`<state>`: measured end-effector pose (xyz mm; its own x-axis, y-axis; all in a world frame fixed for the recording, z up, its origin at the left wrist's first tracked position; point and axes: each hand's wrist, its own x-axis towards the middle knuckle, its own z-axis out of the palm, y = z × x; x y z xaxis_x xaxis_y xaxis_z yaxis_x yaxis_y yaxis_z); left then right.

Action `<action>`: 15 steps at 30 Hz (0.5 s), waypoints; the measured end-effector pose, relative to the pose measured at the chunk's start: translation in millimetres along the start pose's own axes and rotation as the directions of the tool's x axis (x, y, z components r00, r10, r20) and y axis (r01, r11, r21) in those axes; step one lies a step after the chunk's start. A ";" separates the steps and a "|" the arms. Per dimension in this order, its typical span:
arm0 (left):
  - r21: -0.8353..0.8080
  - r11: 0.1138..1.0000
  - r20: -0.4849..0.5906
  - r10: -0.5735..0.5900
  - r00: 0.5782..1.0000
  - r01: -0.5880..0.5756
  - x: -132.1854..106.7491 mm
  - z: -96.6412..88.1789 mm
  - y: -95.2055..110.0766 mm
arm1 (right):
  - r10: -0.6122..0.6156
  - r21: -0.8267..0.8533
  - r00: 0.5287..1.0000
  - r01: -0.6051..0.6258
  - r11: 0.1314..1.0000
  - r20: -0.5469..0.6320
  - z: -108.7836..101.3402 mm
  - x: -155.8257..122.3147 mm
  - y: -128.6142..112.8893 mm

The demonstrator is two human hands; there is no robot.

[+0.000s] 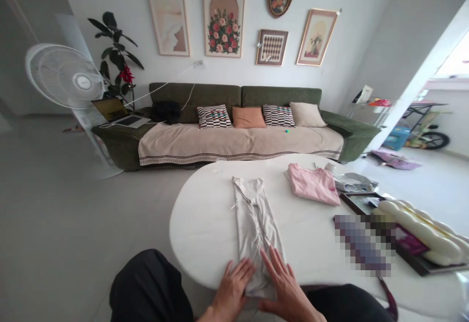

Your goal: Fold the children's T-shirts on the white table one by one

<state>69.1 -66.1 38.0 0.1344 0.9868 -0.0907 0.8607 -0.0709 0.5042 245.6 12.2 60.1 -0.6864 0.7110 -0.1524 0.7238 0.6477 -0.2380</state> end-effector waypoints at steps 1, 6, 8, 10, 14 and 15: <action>-0.003 1.000 0.021 0.004 1.000 -0.004 -2.4 -3.4 0.0 | -0.033 -0.030 0.999 0.033 0.999 -0.002 3.4 -7.8 2.9; -0.033 0.999 0.105 0.023 0.994 -0.019 -6.1 -26.8 2.7 | -0.064 -0.213 0.980 0.023 0.977 -0.189 33.8 -19.2 10.6; -0.053 0.999 0.121 0.018 0.992 -0.012 -4.3 -36.6 5.6 | -0.031 -0.224 0.975 -0.020 0.974 -0.222 38.6 -14.3 10.6; -0.075 0.997 0.137 0.020 0.990 -0.010 -3.5 -45.8 8.9 | -0.017 -0.195 0.980 -0.022 0.980 -0.198 35.4 -10.4 11.1; -0.176 0.983 0.226 0.088 0.970 -0.049 -14.0 -62.5 16.3 | -0.121 -0.065 0.991 0.117 0.991 -0.058 19.5 -18.1 16.5; -0.242 0.969 0.266 0.114 0.957 -0.048 -19.3 -66.8 18.2 | -0.142 -0.046 0.988 0.140 0.989 -0.060 15.5 -23.7 18.2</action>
<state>49.4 -76.7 106.4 0.3579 0.8974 -0.2580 0.7089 -0.0812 0.7006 273.9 2.9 44.6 -0.7769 0.6268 -0.0593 0.6234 0.7525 -0.2126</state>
